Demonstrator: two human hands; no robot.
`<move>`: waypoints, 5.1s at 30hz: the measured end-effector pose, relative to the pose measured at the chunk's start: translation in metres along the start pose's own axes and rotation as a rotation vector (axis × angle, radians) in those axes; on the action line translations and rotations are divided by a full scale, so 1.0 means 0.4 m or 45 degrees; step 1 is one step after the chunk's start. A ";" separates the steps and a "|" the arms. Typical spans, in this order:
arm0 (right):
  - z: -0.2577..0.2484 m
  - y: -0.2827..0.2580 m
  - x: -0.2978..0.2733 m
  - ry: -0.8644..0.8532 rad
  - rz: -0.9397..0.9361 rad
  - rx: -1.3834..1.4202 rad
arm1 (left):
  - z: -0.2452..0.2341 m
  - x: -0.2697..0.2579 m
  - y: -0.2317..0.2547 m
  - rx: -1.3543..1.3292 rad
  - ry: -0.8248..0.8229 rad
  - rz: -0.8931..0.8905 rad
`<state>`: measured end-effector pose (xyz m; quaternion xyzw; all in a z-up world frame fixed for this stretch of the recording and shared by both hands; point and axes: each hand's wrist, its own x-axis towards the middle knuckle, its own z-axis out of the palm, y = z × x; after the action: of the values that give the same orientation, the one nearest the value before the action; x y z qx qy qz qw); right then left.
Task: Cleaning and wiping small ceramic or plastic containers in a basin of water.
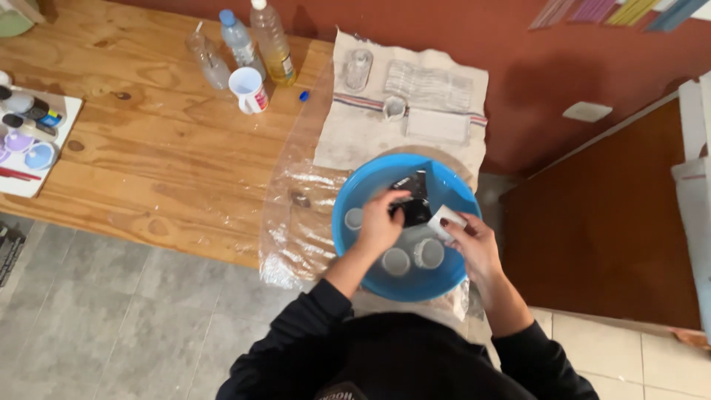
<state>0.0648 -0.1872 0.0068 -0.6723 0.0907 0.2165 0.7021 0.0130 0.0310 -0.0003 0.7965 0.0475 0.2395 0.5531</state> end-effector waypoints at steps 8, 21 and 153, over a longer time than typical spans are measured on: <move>-0.035 -0.032 0.039 -0.215 -0.064 0.009 | -0.120 0.299 -0.308 -0.229 0.090 -0.201; 0.360 -0.272 0.213 -0.317 -0.346 -1.087 | -0.231 0.421 -0.496 0.681 0.200 0.212; 0.282 -0.124 0.110 0.095 -0.284 -1.345 | -0.235 0.381 -0.396 0.215 -0.135 0.219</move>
<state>0.1065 -0.0685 0.0422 -0.9465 -0.0776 0.1327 0.2837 0.1364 0.2243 -0.0676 0.8530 -0.0304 0.2388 0.4631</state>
